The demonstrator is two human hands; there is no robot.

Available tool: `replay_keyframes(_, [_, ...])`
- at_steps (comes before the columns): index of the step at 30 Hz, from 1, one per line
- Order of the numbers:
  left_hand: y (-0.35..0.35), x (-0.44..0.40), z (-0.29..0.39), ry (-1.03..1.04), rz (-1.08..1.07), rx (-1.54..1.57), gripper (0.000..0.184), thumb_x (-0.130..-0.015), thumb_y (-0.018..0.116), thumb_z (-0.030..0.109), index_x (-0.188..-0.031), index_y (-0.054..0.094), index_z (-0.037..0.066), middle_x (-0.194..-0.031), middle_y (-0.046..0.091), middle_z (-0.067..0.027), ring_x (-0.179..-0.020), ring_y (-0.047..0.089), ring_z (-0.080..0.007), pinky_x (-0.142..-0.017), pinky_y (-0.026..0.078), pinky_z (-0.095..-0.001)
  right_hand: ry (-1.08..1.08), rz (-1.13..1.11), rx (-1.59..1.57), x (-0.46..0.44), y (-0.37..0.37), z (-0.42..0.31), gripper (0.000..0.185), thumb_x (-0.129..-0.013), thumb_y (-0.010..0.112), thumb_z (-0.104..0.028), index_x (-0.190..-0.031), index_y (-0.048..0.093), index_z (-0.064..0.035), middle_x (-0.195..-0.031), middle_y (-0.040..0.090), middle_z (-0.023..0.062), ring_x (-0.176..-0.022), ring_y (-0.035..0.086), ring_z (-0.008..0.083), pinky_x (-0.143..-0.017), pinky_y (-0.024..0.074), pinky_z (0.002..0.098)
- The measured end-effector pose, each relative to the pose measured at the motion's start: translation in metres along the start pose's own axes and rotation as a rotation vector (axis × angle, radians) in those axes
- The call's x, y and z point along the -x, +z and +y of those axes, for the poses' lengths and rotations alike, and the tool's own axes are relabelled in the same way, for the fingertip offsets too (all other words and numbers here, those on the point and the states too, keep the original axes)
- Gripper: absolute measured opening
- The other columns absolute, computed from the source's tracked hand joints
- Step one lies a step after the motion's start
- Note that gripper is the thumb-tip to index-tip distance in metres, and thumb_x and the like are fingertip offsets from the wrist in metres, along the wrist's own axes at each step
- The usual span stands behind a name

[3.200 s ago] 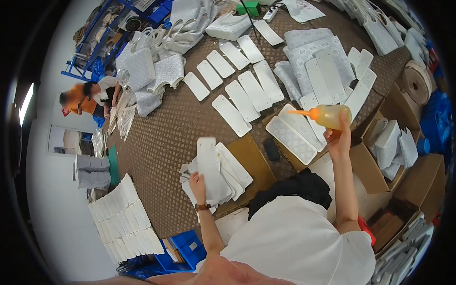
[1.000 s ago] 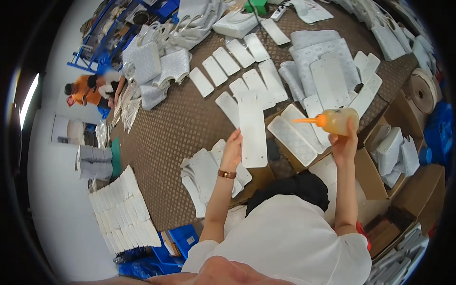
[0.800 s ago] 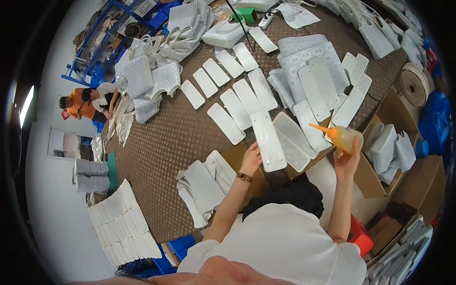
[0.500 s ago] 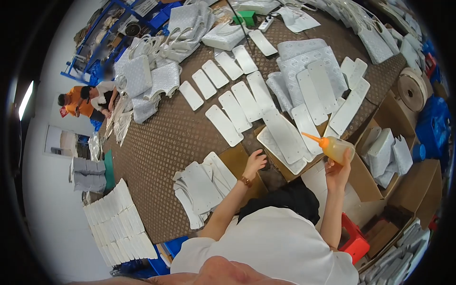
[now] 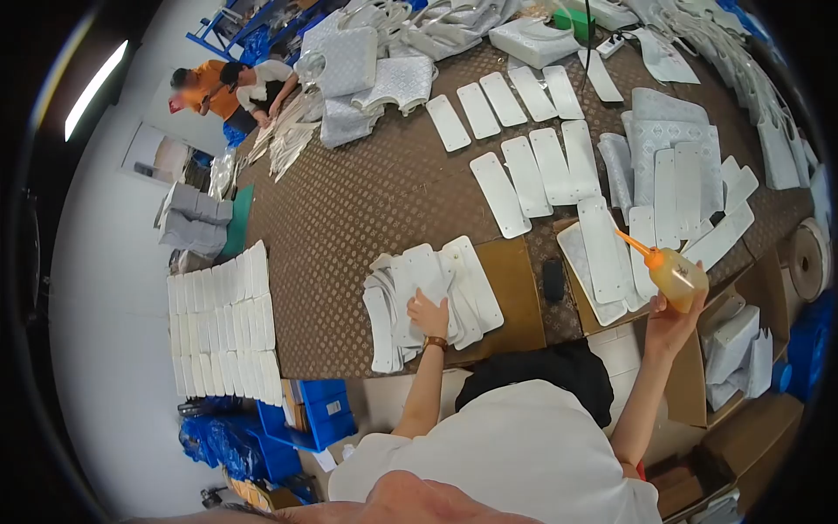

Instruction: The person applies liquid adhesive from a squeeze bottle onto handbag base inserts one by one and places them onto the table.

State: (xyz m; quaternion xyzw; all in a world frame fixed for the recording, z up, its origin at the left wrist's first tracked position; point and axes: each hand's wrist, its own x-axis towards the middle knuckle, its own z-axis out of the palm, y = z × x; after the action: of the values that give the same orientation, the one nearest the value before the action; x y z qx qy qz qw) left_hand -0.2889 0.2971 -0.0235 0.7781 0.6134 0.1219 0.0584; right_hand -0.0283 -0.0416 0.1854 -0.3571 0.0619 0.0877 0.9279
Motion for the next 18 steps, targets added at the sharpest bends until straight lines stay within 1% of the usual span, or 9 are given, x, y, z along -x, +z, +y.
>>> replay_keyframes(2, [-0.01,-0.008,-0.007,-0.113,-0.173,-0.168,0.079,-0.071,0.073,0.045,-0.132,0.04,0.008,-0.125,0.047,-0.0191,-0.113,0.046,-0.0384,-0.095,0.038,-0.0447,0.004,0.045,0.003,0.003,-0.006,0.012,0.044,-0.093,0.053,-0.037,-0.129,0.047,-0.0129,-0.1,0.06,0.0039,-0.057,0.051,0.0103,-0.051,0.0453,0.0228])
replay_keyframes(4, [0.022,-0.02,-0.051,0.042,-0.298,-0.312,0.093,-0.069,0.069,0.058,-0.136,0.036,0.003,-0.133,0.044,-0.0193,-0.123,0.041,-0.0351,-0.103,0.033,-0.0425,0.005,0.143,0.003,0.004,-0.021,0.021,0.039,-0.093,0.051,-0.038,-0.121,0.051,-0.0098,-0.094,0.062,0.0038,-0.054,0.052,0.0106,-0.047,0.0437,0.0219])
replay_keyframes(5, [0.032,-0.019,-0.068,0.128,-0.283,-0.118,0.098,-0.069,0.066,0.061,-0.138,0.032,-0.001,-0.139,0.04,-0.0201,-0.13,0.035,-0.0315,-0.108,0.027,-0.0409,-0.061,0.202,0.033,0.012,-0.019,0.026,0.036,-0.09,0.055,-0.038,-0.112,0.054,-0.0096,-0.088,0.062,0.0032,-0.052,0.052,0.01,-0.044,0.0426,0.0206])
replay_keyframes(7, [0.02,-0.024,-0.07,0.154,-0.308,0.138,0.091,-0.07,0.073,0.048,-0.133,0.038,-0.007,-0.137,0.041,-0.0228,-0.13,0.035,-0.0341,-0.109,0.026,-0.0406,-0.134,0.294,0.082,0.028,-0.013,0.03,0.034,-0.087,0.06,-0.039,-0.104,0.057,-0.0097,-0.081,0.062,0.0025,-0.051,0.052,0.0097,-0.042,0.0417,0.0199])
replay_keyframes(8, [0.023,-0.031,-0.075,0.095,-0.364,0.29,0.085,-0.064,0.078,0.027,-0.13,0.037,-0.009,-0.135,0.04,-0.0258,-0.125,0.037,-0.039,-0.108,0.027,-0.0412,-0.12,0.323,0.103,0.038,-0.017,0.03,0.035,-0.087,0.06,-0.039,-0.105,0.056,-0.0101,-0.081,0.061,0.0023,-0.051,0.052,0.01,-0.043,0.0419,0.0206])
replay_keyframes(9, [0.024,-0.039,-0.078,0.088,-0.36,0.36,0.079,-0.063,0.079,0.029,-0.123,0.045,-0.011,-0.128,0.045,-0.0271,-0.122,0.041,-0.0384,-0.106,0.029,-0.0419,-0.212,0.366,0.079,0.046,-0.022,0.028,0.035,-0.087,0.06,-0.039,-0.105,0.056,-0.0101,-0.081,0.061,0.0023,-0.051,0.052,0.01,-0.043,0.0419,0.0206])
replay_keyframes(11, [0.035,-0.052,-0.082,0.134,-0.294,0.473,0.052,-0.063,0.075,0.017,-0.102,0.054,-0.01,-0.098,0.06,-0.0261,-0.091,0.056,-0.0433,-0.084,0.045,-0.0436,-0.09,0.342,0.04,0.06,-0.028,0.021,0.037,-0.087,0.058,-0.042,-0.107,0.054,-0.0099,-0.082,0.061,0.0029,-0.05,0.053,0.0112,-0.045,0.044,0.0224])
replay_keyframes(13, [0.052,-0.066,-0.087,0.155,-0.287,0.596,0.034,-0.073,0.069,0.013,-0.097,0.055,-0.008,-0.086,0.062,-0.0209,-0.078,0.059,-0.0344,-0.073,0.048,-0.0387,-0.142,0.38,0.006,0.077,-0.029,0.011,0.038,-0.087,0.059,-0.042,-0.107,0.054,-0.0099,-0.082,0.061,0.0029,-0.051,0.052,0.0112,-0.046,0.044,0.0224])
replay_keyframes(18, [-0.003,-0.085,-0.015,-0.027,-0.495,1.153,0.022,-0.085,0.06,0.009,-0.101,0.056,-0.006,-0.09,0.062,-0.0152,-0.079,0.059,-0.0223,-0.072,0.048,-0.0321,-0.186,0.313,-0.055,0.074,-0.034,0.008,0.038,-0.085,0.062,-0.039,-0.107,0.053,-0.0092,-0.083,0.059,0.0024,-0.053,0.051,0.0111,-0.049,0.0439,0.0228])
